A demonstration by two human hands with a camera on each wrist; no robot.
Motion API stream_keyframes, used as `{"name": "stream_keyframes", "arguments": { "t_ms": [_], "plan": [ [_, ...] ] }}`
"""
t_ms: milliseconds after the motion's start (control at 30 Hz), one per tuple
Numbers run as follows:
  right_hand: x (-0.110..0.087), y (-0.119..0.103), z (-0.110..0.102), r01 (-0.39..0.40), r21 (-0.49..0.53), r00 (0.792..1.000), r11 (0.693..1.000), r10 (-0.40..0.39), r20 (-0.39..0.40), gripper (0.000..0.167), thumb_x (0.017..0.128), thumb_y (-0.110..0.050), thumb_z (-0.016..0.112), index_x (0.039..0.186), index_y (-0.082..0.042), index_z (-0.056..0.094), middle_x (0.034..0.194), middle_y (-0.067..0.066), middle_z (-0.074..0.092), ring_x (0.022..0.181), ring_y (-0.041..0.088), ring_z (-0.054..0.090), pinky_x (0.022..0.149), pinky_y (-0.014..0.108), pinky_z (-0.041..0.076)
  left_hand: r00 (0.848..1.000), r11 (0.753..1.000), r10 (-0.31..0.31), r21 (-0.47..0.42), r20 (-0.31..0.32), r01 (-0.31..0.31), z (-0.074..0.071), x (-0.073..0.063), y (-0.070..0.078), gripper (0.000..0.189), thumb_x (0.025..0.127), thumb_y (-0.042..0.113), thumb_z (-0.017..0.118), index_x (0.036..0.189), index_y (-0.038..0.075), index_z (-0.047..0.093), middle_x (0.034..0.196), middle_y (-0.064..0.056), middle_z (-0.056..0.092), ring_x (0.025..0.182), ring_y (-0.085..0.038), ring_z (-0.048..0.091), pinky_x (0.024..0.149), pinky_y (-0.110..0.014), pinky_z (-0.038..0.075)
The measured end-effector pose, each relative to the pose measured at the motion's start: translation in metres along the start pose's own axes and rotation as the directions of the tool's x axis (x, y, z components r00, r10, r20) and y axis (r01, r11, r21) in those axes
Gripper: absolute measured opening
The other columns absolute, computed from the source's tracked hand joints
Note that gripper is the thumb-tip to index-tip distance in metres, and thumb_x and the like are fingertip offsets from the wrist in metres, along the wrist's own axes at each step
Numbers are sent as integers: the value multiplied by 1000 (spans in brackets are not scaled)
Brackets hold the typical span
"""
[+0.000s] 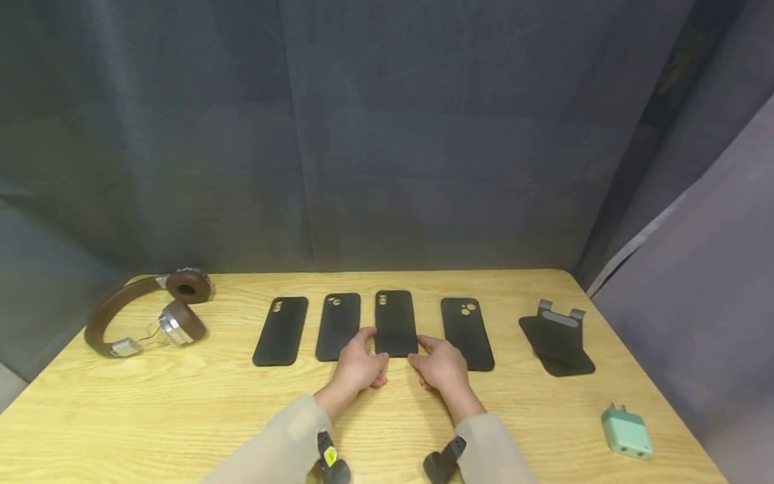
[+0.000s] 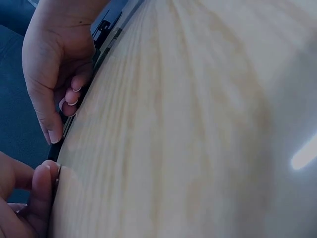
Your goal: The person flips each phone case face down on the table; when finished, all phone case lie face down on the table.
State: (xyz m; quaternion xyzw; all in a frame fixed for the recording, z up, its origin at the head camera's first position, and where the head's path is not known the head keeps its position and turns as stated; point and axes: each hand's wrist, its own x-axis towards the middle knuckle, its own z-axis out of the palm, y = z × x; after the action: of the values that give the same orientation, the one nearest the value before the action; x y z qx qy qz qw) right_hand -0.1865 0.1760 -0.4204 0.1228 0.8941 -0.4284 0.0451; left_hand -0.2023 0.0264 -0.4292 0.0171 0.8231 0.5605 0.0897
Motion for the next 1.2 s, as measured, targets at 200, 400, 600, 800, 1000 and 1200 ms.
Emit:
{"name": "stream_keyframes", "arguments": {
  "t_ms": [200,400,600,800,1000,1200],
  "plan": [
    [-7,3,-4,-13,140,1000,990,12,9,55,85,-12,63,135,-1,46,52,3,52,42,10,47,43,22,44,998,996,60,-58,8,-60,1,-4,-4,55,88,4,57,138,3,37,57,-5,56,40,-9,54,44,-23,49],
    [-16,5,-13,26,240,1000,970,-25,-10,50,86,-11,62,132,1,48,56,4,53,47,12,49,46,23,46,992,982,122,-143,11,-120,4,-12,-3,44,88,6,59,130,1,45,64,-3,57,47,-13,56,45,-23,47],
    [-22,4,-31,73,285,996,956,-55,-72,46,88,-9,60,131,2,48,63,5,54,52,11,51,48,21,48,981,947,191,-269,31,-176,12,-18,5,35,87,5,60,120,-2,51,74,-5,57,57,-16,57,50,-21,45],
    [-26,12,-52,75,296,991,952,-38,-129,45,90,-13,58,131,3,47,74,8,57,61,13,56,56,21,50,970,927,238,-310,49,-212,23,-21,13,33,86,4,61,117,-4,54,85,-7,57,66,-8,56,56,-18,46],
    [-27,28,-68,53,253,982,966,-4,-190,46,92,-16,55,133,3,45,80,2,53,70,12,54,63,22,51,967,929,241,-309,83,-205,35,-20,16,37,84,4,62,119,-5,54,90,-7,59,75,-7,59,63,-17,47],
    [-28,40,-76,22,196,971,980,26,-237,46,91,-18,57,131,3,47,87,5,53,75,14,54,63,20,49,968,937,226,-297,112,-185,48,-20,19,41,84,6,64,121,-5,54,97,-11,59,85,-13,62,70,-21,50]
  ]
}}
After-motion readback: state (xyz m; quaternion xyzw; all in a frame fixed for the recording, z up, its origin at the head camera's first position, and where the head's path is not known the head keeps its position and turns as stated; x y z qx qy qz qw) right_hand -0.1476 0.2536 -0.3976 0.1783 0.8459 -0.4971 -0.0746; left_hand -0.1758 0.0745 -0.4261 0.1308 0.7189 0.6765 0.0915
